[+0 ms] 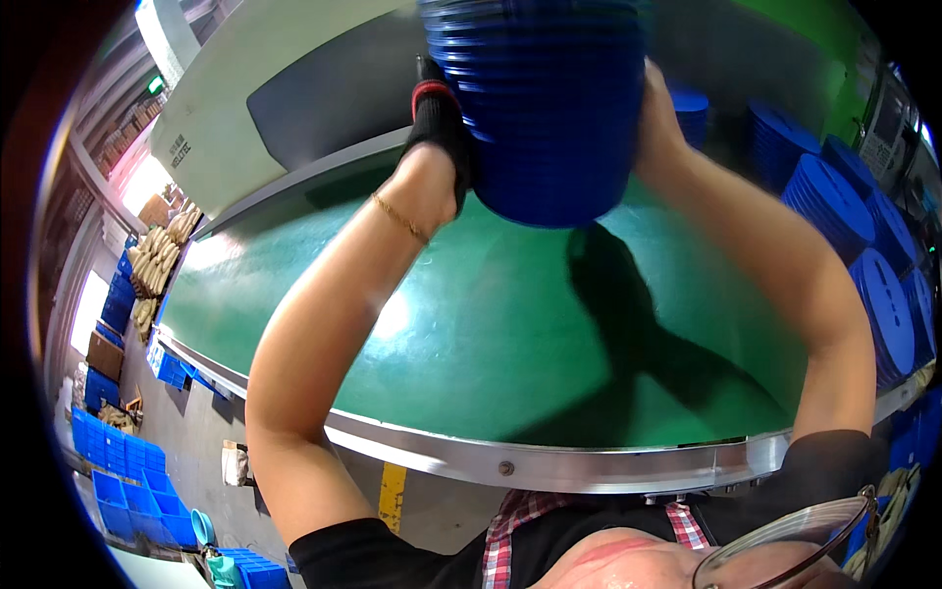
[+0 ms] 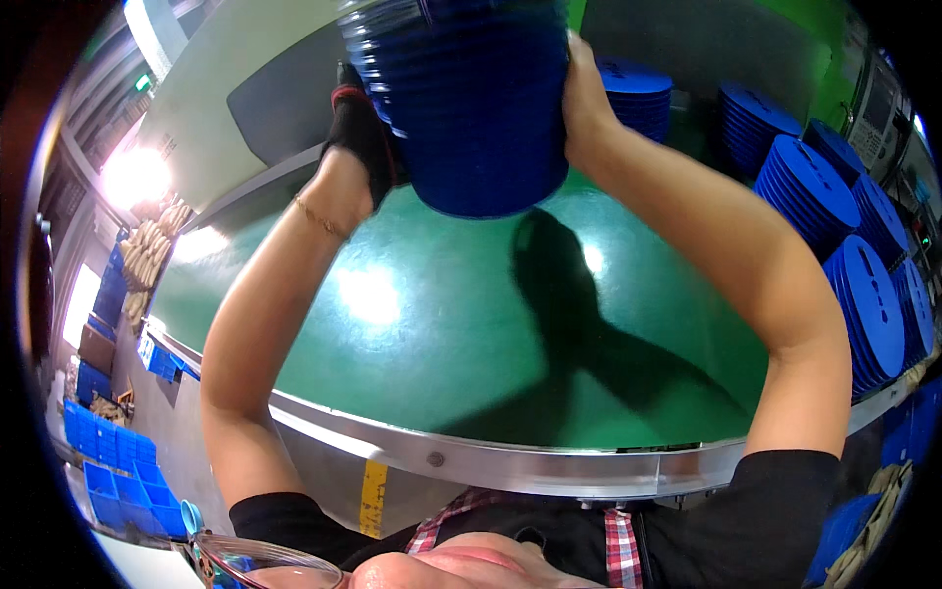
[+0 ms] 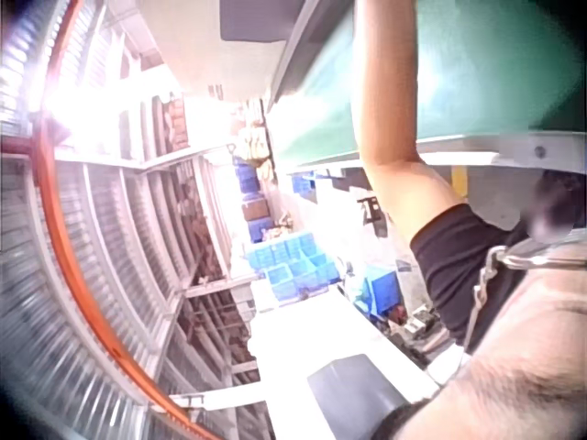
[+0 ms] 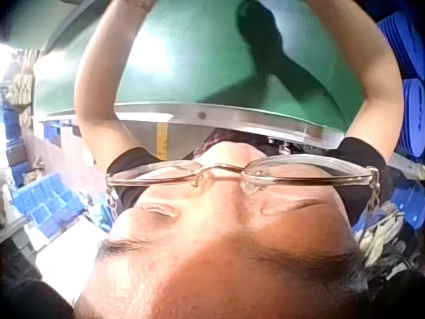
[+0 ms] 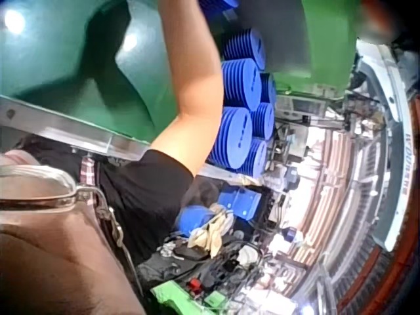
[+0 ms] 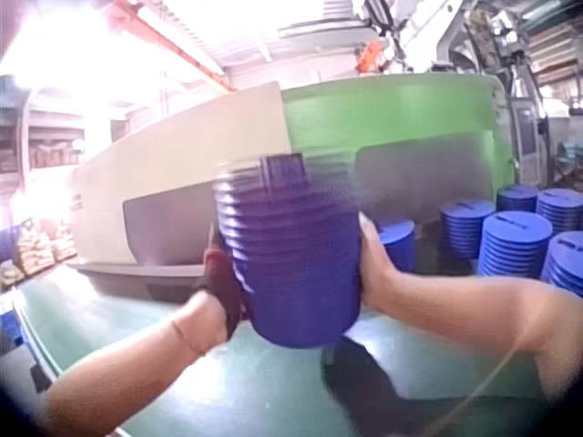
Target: The person organizes blue circular plastic parts by stacking them into a blue crate on a metal table. They then put on black gloves and move to a green conveyor belt to stack a large pile of the same parts.
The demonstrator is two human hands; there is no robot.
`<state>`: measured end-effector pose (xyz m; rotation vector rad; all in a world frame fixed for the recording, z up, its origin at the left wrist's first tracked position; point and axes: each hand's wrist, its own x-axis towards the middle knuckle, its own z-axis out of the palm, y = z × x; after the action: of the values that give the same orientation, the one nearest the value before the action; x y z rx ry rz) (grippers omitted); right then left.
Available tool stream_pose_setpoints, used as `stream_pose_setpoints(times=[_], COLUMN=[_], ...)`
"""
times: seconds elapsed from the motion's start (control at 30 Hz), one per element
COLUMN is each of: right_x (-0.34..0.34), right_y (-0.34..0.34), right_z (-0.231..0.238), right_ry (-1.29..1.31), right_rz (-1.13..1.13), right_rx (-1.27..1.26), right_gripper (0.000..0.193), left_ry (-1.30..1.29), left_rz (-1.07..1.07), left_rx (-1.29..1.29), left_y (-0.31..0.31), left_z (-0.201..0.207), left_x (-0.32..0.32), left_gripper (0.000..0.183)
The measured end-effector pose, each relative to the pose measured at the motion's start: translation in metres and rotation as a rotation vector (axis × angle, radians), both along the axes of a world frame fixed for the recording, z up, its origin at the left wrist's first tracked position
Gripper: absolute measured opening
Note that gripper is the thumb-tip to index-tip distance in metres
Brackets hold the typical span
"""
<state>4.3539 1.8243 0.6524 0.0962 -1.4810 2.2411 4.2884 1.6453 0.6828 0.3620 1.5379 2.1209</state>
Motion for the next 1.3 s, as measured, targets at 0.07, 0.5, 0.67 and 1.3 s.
stream_pose_setpoints(times=[0.07,0.5,0.67,1.3], right_x=[-0.015,-0.052,-0.055,-0.047], right_y=[0.019,0.181,0.219,0.249], right_z=[0.024,0.063,0.048,-0.007], right_ry=[-0.022,0.191,-0.002,-0.019], right_rz=[0.018,-0.15,-0.313,-0.455], right_rx=[-0.096,0.002,0.055,0.106], right_gripper=[0.062,0.044,0.064,0.065], left_ry=[0.016,0.147,0.201,0.603], left_rz=[-0.034,-0.084,-0.012,0.212], left_rx=[-0.005,0.044,0.049,-0.346], left_y=[0.015,0.205,0.241,0.265], left_z=[0.017,0.03,0.011,-0.041], left_x=[-0.019,-0.099,-0.107,-0.122], left_gripper=[0.073,0.062,0.06,0.058])
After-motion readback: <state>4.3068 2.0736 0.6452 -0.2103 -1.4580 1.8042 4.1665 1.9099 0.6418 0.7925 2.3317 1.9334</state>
